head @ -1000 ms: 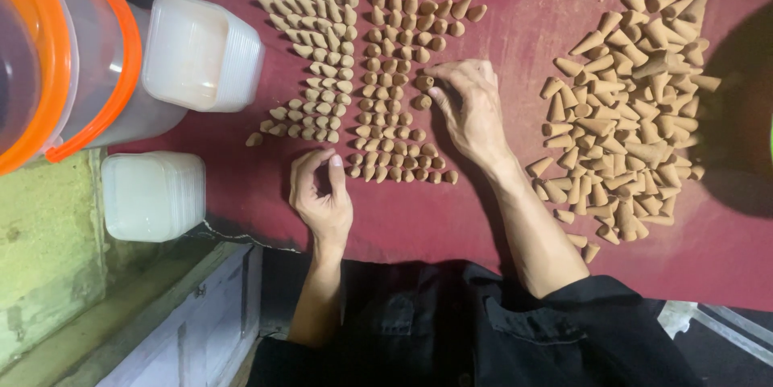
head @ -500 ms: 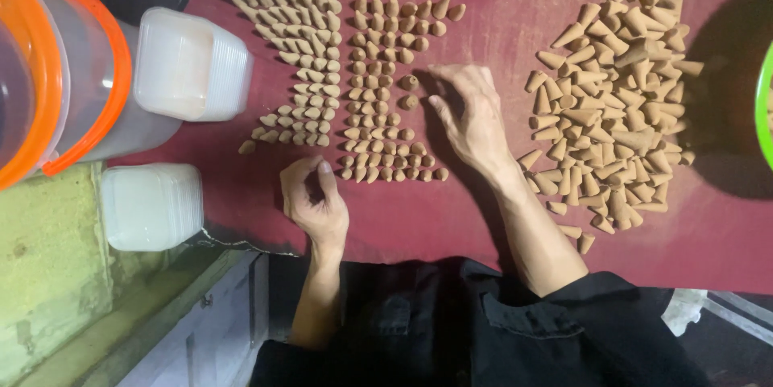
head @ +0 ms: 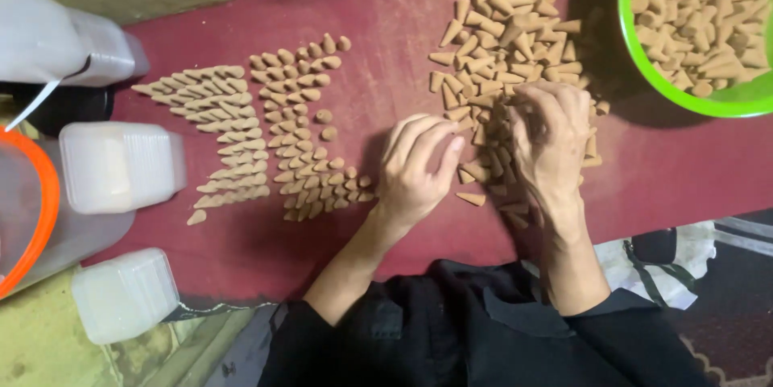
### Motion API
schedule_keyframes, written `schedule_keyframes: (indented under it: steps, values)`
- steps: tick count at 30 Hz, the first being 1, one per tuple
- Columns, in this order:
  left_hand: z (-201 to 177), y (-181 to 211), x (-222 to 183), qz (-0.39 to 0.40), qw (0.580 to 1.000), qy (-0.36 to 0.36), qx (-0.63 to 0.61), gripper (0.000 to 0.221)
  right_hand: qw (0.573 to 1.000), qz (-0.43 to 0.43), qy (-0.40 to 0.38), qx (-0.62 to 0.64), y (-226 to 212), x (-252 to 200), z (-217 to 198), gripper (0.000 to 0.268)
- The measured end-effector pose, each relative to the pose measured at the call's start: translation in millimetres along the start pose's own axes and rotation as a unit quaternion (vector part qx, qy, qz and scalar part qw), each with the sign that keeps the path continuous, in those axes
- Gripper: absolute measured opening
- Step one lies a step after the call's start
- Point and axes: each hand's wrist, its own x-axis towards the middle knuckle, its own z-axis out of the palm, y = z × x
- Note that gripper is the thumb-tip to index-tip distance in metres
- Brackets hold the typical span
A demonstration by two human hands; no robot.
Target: Arranging small incense cones into organized rows on a flat surface.
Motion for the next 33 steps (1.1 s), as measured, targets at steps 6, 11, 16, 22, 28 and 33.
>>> schedule_keyframes:
  steps: [6, 11, 16, 22, 28, 33]
  values:
    - [75, -7, -3, 0.023, 0.990, -0.134, 0.031, 0.017, 0.998, 0.043, -0.011, -0.034, 31, -21, -17, 0.032]
    - [103, -6, -4, 0.042, 0.977, -0.186, 0.099, 0.014, 0.998, 0.052, -0.017, -0.043, 38, -26, -12, 0.028]
    - [120, -16, -18, 0.022, 0.965, -0.208, 0.155, 0.017, 0.996, 0.043, -0.012, -0.072, 48, -32, -5, 0.030]
    - [108, -9, -12, -0.005, 0.972, -0.193, 0.132, 0.017, 0.994, 0.025, -0.012, -0.105, 33, -25, -16, 0.028]
    - [60, -12, -2, -0.057, 0.991, -0.118, 0.022, 0.019, 1.000, -0.003, -0.008, 0.008, 0, -10, -5, 0.023]
    - [5, -22, -3, -0.058, 0.993, -0.070, 0.076, 0.021, 0.996, -0.040, -0.054, 0.058, -41, 1, 31, 0.024]
